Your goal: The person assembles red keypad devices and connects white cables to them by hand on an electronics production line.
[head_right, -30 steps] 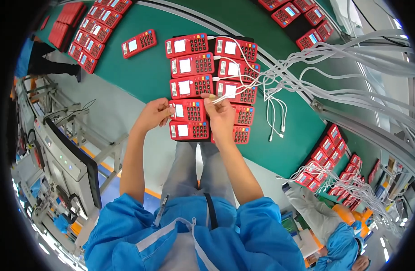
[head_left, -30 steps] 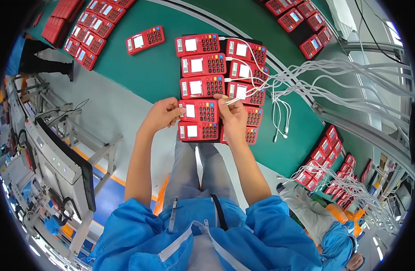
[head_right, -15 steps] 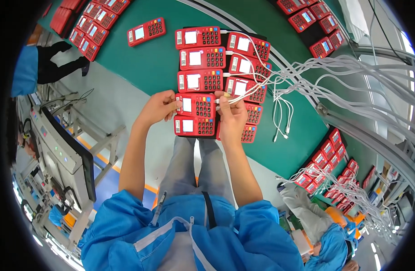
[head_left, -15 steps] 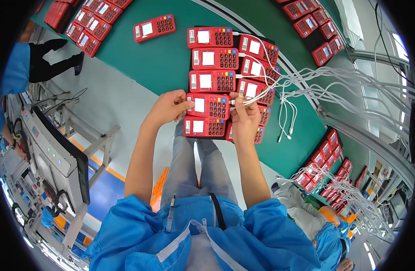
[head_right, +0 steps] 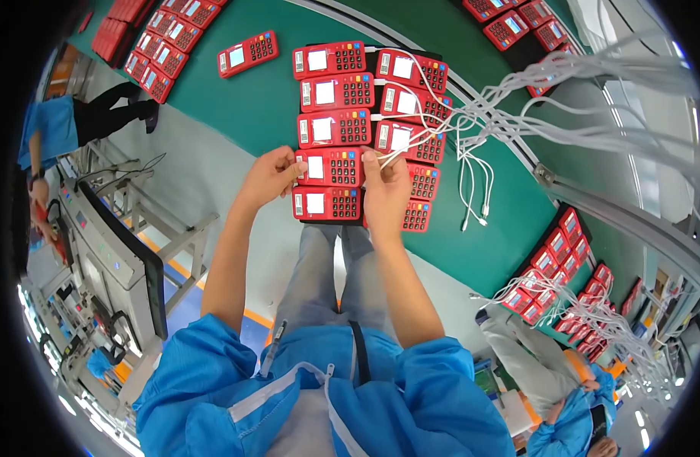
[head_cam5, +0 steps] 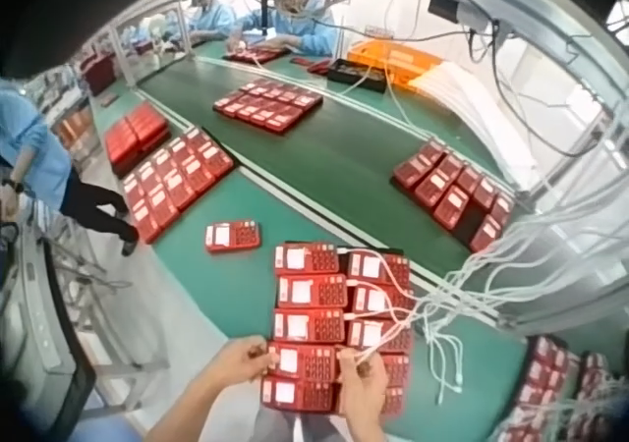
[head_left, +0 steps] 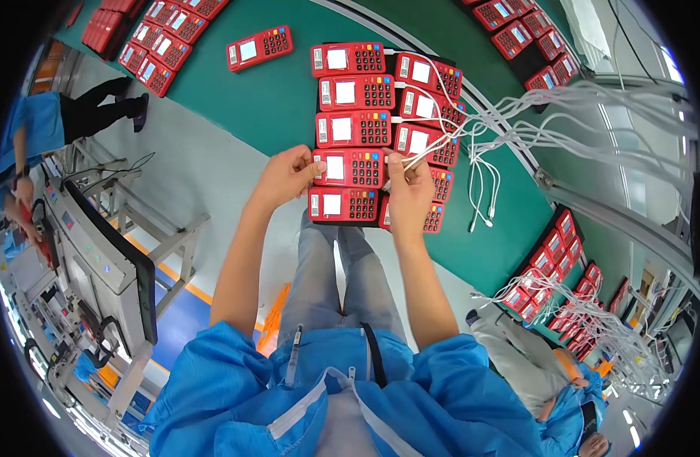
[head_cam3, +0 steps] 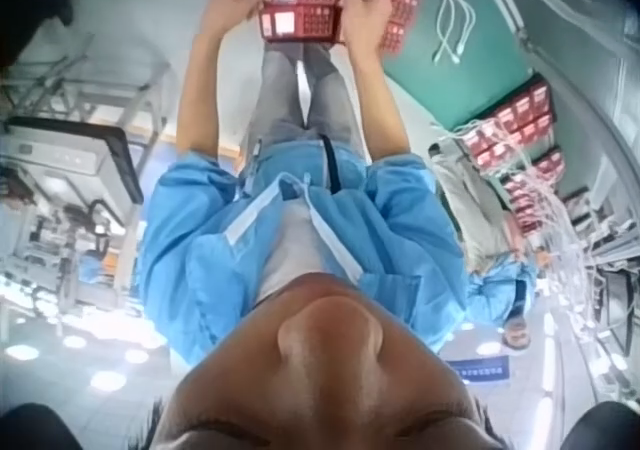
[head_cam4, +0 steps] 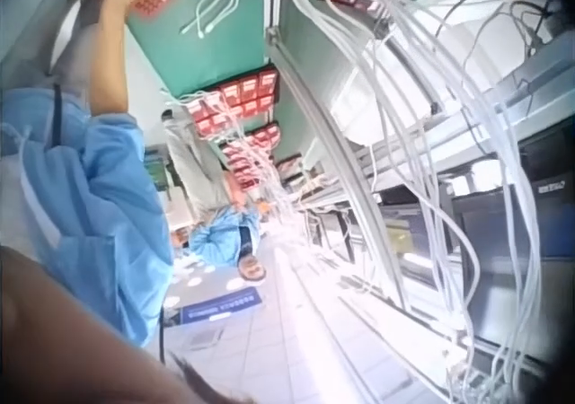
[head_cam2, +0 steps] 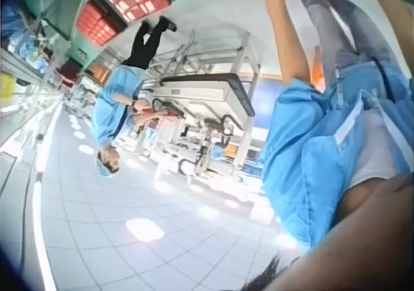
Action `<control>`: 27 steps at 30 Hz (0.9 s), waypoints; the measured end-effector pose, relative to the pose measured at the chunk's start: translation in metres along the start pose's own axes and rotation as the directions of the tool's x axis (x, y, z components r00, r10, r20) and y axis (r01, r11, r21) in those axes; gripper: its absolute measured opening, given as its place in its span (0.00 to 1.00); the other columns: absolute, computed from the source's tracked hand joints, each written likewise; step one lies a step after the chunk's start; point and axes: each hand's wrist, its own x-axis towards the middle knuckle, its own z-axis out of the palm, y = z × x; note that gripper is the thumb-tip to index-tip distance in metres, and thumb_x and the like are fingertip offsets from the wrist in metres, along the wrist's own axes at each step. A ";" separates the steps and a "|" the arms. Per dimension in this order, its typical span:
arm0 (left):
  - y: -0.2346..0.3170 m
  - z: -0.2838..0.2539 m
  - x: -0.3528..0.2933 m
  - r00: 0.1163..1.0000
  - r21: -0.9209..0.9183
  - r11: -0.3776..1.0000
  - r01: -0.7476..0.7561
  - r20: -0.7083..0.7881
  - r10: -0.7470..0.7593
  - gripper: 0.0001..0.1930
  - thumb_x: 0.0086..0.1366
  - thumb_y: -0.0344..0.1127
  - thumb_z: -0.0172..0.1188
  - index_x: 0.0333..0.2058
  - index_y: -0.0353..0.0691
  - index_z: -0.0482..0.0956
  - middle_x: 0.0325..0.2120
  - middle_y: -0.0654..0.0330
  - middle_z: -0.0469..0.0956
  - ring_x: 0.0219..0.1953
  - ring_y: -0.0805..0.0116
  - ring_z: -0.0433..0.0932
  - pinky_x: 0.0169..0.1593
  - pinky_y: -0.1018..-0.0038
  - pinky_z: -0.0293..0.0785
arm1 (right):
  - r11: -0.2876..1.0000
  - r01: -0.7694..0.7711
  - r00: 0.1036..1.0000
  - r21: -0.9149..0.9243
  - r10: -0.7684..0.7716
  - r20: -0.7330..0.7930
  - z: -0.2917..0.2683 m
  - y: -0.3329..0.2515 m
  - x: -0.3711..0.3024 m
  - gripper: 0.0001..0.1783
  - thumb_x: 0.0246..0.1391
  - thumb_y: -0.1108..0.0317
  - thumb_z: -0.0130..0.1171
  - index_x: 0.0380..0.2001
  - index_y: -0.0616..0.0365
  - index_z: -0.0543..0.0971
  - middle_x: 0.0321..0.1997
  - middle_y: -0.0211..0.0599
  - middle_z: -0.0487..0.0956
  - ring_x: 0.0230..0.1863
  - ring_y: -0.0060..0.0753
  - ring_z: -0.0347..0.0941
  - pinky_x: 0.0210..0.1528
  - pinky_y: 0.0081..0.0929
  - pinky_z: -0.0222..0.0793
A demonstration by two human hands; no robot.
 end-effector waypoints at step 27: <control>-0.046 0.042 -0.049 0.969 -0.703 0.697 0.143 -0.044 -0.243 0.12 0.62 0.36 0.64 0.36 0.41 0.69 0.34 0.58 0.80 0.37 0.71 0.80 0.39 0.74 0.77 | 0.964 -0.245 0.938 -0.106 0.264 0.223 -0.046 -0.035 -0.014 0.04 0.56 0.75 0.59 0.31 0.66 0.76 0.33 0.36 0.79 0.32 0.22 0.77 0.33 0.21 0.76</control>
